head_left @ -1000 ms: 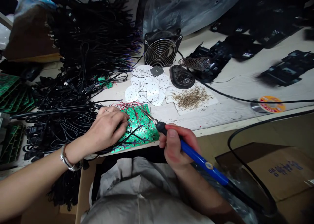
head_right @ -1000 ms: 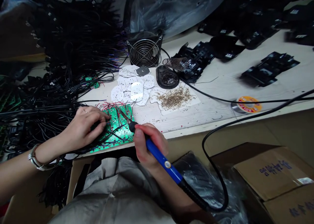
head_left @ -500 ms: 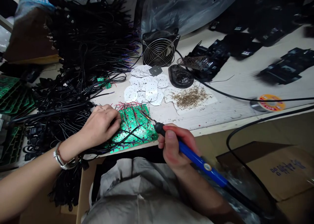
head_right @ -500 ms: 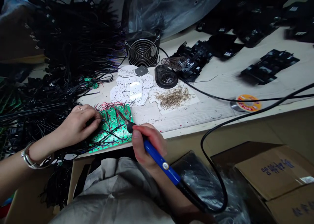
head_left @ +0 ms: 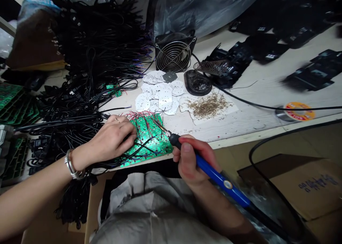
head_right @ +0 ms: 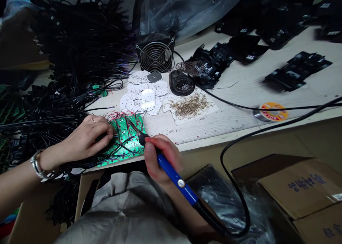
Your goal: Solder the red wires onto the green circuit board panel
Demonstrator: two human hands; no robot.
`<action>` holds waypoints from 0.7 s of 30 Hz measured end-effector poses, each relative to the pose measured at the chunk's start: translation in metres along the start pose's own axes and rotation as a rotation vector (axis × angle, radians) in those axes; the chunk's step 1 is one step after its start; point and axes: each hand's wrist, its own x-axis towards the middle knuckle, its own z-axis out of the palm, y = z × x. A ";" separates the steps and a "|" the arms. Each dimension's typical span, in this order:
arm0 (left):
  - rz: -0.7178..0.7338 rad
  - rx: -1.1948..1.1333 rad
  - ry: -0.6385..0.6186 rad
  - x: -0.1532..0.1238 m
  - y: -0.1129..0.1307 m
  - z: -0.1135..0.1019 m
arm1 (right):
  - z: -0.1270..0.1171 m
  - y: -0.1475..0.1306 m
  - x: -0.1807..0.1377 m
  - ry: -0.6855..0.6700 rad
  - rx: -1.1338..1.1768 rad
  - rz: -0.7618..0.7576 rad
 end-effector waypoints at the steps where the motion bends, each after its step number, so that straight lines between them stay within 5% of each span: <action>1: -0.008 0.001 -0.003 0.000 -0.001 0.000 | 0.000 0.000 0.000 -0.007 0.005 0.000; 21: -0.414 0.190 0.152 0.001 0.013 0.022 | 0.020 -0.021 0.012 -0.159 -0.194 -0.174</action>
